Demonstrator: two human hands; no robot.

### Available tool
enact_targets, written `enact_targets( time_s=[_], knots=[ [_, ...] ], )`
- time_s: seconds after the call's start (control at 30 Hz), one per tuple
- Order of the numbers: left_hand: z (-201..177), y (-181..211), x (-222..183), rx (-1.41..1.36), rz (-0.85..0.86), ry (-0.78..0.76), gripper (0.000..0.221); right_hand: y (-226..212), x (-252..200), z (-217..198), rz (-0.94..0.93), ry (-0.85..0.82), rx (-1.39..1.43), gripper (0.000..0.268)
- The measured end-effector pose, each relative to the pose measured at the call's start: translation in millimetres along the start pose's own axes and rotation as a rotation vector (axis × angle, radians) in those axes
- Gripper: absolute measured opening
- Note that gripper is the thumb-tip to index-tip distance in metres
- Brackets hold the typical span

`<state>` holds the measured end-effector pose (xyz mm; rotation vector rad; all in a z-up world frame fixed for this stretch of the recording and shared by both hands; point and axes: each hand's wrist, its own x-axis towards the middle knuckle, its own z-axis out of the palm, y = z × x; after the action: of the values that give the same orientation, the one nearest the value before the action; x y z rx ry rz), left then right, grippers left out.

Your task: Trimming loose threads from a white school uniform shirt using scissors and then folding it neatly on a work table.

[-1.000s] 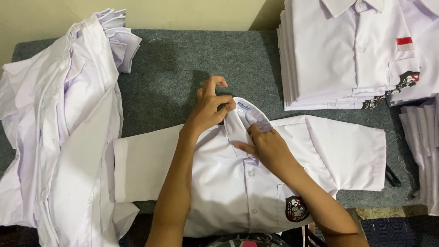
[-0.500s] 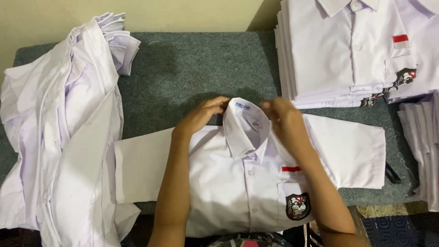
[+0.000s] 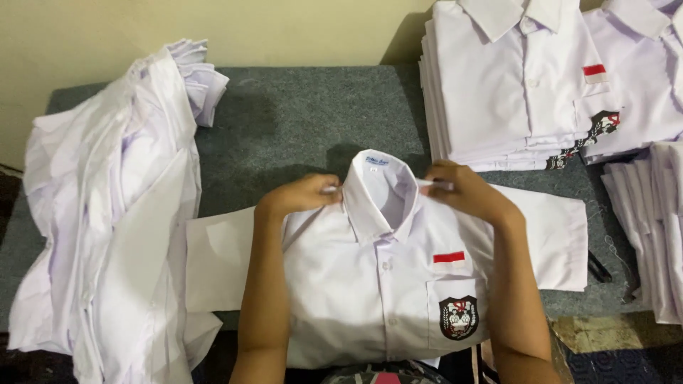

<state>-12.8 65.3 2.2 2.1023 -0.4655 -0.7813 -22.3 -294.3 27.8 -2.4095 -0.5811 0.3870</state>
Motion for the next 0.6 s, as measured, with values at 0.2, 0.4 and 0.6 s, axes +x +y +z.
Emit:
enact_targets(
  time_s=[0.2, 0.4, 0.6],
  knots=[
    [-19, -18, -13, 0.288, -0.112, 0.327, 0.033, 15, -9, -11, 0.165, 0.202, -0.088, 0.023],
    [18, -62, 27, 0.748, -0.204, 0.537, 0.037, 50, 15, 43, 0.031, 0.419, -0.622, 0.028],
    [87, 22, 3, 0.683, 0.022, 0.614, 0.07, -12, 3, 91, -0.208, 0.484, -0.649, 0.052]
  ],
)
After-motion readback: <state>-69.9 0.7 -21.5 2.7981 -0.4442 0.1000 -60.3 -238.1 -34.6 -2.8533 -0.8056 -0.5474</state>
